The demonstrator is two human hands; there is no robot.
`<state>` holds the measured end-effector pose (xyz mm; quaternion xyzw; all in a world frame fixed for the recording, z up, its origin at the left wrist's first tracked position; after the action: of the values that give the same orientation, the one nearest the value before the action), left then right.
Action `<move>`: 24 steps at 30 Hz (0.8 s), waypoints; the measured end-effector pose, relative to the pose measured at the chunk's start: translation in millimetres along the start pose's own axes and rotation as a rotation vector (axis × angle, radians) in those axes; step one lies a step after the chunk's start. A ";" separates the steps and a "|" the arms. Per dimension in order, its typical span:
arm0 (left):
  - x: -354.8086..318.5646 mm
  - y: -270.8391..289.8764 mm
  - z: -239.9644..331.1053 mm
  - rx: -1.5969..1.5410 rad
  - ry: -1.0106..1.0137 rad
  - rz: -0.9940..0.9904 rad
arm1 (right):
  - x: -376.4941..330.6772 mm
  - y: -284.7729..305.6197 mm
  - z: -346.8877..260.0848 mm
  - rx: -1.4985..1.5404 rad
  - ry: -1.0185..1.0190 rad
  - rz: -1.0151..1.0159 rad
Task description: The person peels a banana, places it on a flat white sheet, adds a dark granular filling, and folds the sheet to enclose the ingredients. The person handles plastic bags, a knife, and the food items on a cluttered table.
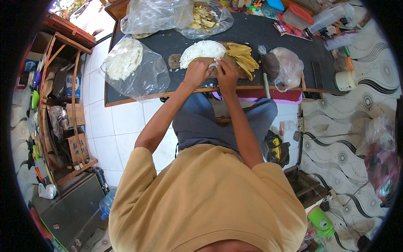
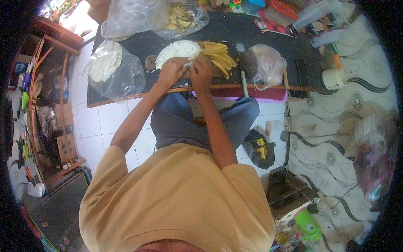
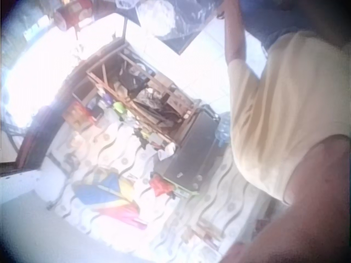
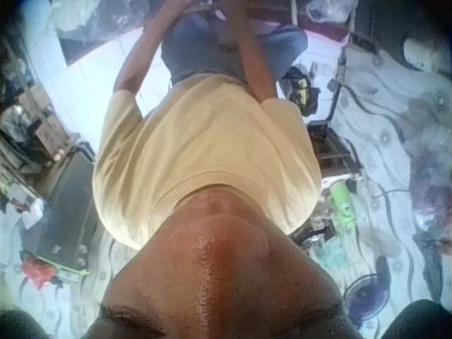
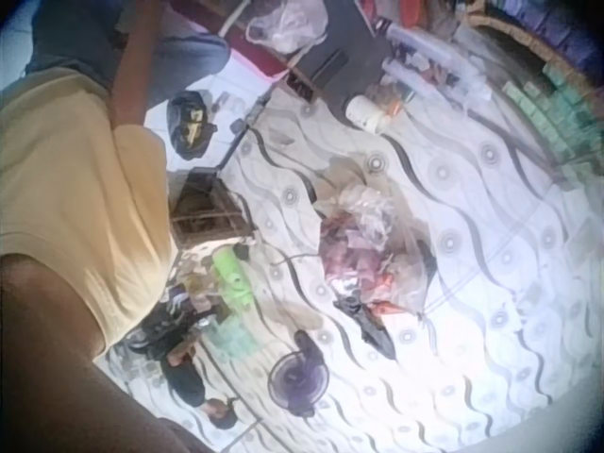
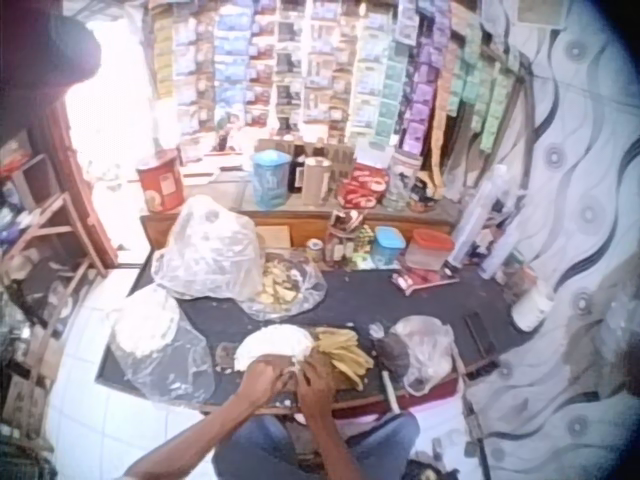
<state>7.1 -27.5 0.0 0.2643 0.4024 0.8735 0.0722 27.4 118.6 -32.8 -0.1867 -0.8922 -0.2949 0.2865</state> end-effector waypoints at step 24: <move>80.2 -10.9 -24.0 -0.084 -0.372 -0.093 | -9.1 11.9 2.7 -0.059 0.202 -0.115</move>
<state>-74.5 -9.0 11.4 0.3992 0.3568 0.8214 0.1965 39.3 127.8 -35.2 -0.1129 -0.8591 -0.3542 0.3519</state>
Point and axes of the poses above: each hand's wrist, its own x-axis towards the middle knuckle, its own y-axis out of the back of the hand, z = x × y, the point moved 1 cm from there along x, towards the middle knuckle, and after that the axes turned 4 degrees about z, right-handed, at the moved point
